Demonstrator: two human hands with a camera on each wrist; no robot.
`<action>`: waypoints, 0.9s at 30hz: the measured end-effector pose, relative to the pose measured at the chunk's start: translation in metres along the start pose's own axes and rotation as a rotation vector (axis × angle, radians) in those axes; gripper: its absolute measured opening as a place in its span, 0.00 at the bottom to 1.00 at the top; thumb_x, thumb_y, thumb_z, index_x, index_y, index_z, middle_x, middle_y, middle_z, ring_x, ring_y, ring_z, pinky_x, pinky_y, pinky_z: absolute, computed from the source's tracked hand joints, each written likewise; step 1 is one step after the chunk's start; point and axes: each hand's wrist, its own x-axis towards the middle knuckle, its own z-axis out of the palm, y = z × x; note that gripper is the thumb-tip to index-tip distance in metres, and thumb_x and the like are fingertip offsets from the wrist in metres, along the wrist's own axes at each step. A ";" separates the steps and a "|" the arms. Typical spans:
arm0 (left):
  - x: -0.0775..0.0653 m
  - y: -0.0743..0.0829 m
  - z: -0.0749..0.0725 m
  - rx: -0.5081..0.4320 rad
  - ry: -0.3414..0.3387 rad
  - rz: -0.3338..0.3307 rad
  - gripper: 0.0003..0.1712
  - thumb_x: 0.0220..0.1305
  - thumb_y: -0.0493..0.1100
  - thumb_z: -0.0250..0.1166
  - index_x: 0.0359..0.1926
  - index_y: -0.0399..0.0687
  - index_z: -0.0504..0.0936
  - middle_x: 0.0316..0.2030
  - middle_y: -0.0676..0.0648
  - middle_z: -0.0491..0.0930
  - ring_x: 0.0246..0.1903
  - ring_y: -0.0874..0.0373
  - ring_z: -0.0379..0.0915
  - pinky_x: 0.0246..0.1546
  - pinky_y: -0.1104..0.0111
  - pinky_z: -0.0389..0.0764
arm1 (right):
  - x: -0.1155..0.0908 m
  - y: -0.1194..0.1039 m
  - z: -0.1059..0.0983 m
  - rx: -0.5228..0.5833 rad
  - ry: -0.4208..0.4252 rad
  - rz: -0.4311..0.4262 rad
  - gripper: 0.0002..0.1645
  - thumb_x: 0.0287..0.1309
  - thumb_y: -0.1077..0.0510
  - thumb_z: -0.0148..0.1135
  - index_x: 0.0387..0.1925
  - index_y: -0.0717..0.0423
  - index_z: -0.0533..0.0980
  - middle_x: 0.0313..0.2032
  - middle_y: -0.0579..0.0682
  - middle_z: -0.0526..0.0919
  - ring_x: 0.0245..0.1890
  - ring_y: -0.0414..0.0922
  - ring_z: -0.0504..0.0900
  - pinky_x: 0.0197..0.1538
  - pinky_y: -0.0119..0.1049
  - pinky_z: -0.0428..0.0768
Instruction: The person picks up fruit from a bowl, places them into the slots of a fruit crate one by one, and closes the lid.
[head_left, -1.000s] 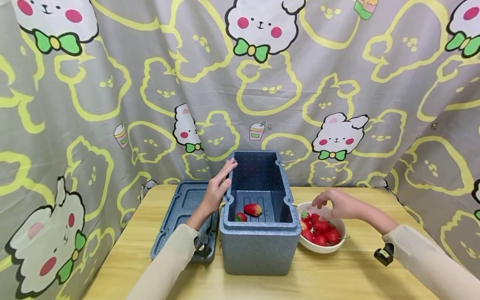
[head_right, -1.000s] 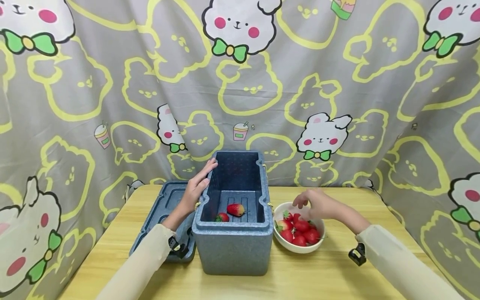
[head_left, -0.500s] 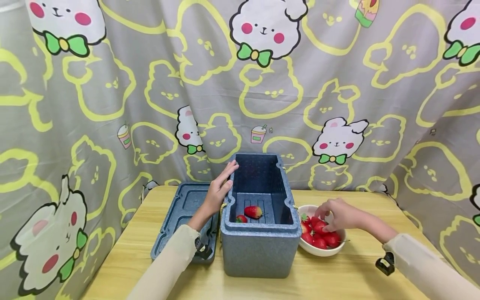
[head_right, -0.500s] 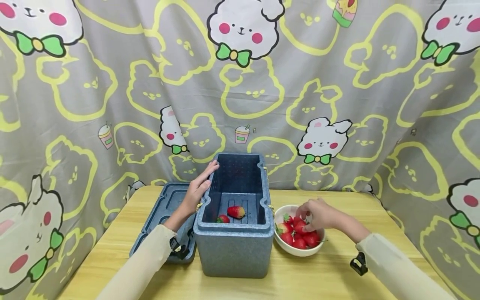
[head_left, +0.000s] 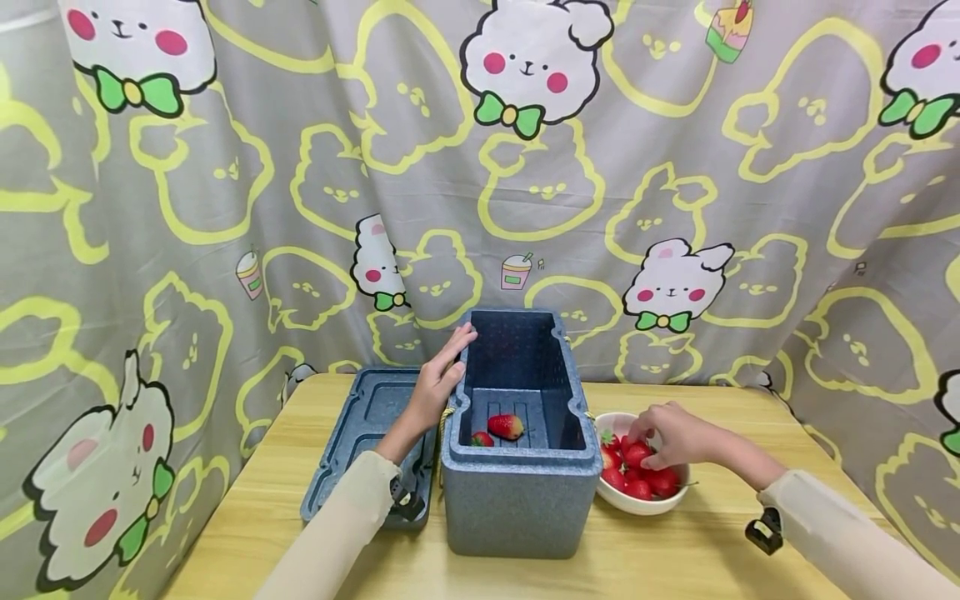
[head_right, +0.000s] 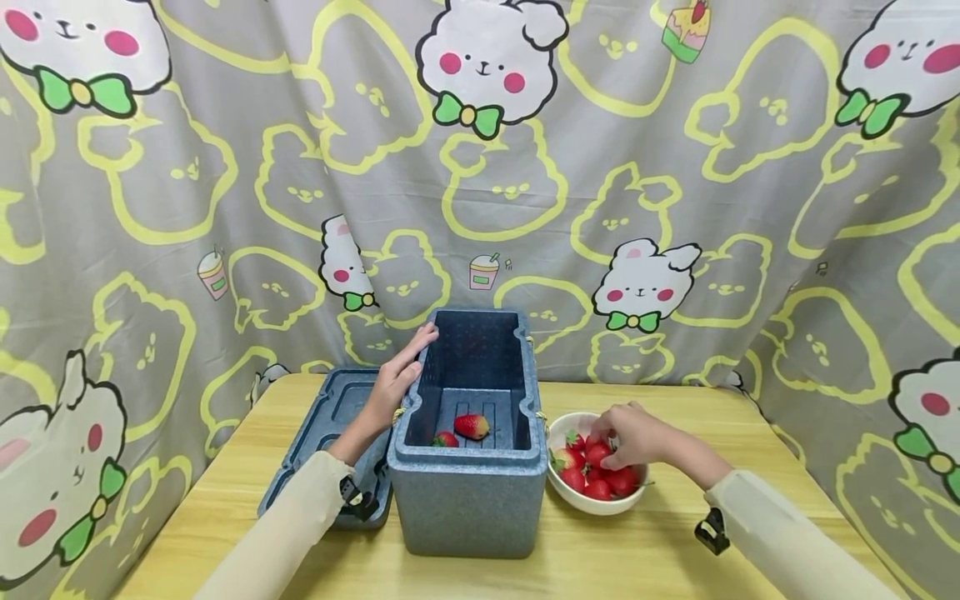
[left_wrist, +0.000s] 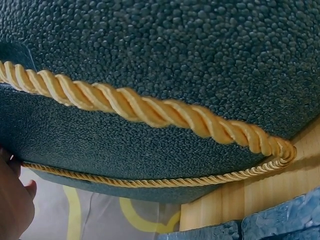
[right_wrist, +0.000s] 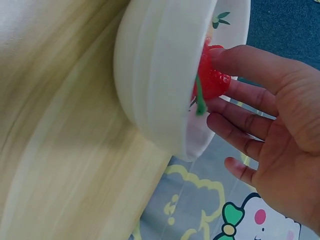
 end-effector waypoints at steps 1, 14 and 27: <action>0.000 0.000 0.000 0.000 0.000 -0.001 0.29 0.75 0.41 0.47 0.75 0.42 0.67 0.78 0.43 0.58 0.81 0.47 0.44 0.77 0.43 0.54 | 0.001 0.000 -0.001 -0.001 0.001 0.005 0.14 0.43 0.55 0.81 0.36 0.49 0.88 0.34 0.36 0.88 0.34 0.41 0.80 0.39 0.35 0.75; -0.001 -0.001 0.001 0.014 0.002 0.005 0.29 0.76 0.41 0.47 0.75 0.42 0.67 0.78 0.43 0.59 0.80 0.38 0.45 0.77 0.42 0.53 | 0.008 -0.008 -0.016 0.017 0.029 0.017 0.16 0.45 0.54 0.81 0.38 0.53 0.88 0.36 0.39 0.88 0.36 0.46 0.81 0.39 0.36 0.80; 0.000 0.000 0.001 0.012 0.003 0.013 0.29 0.76 0.40 0.47 0.75 0.41 0.68 0.78 0.42 0.59 0.79 0.35 0.45 0.76 0.42 0.53 | 0.012 -0.009 -0.031 -0.021 0.095 -0.012 0.15 0.45 0.55 0.81 0.38 0.52 0.88 0.36 0.40 0.89 0.38 0.42 0.82 0.41 0.37 0.82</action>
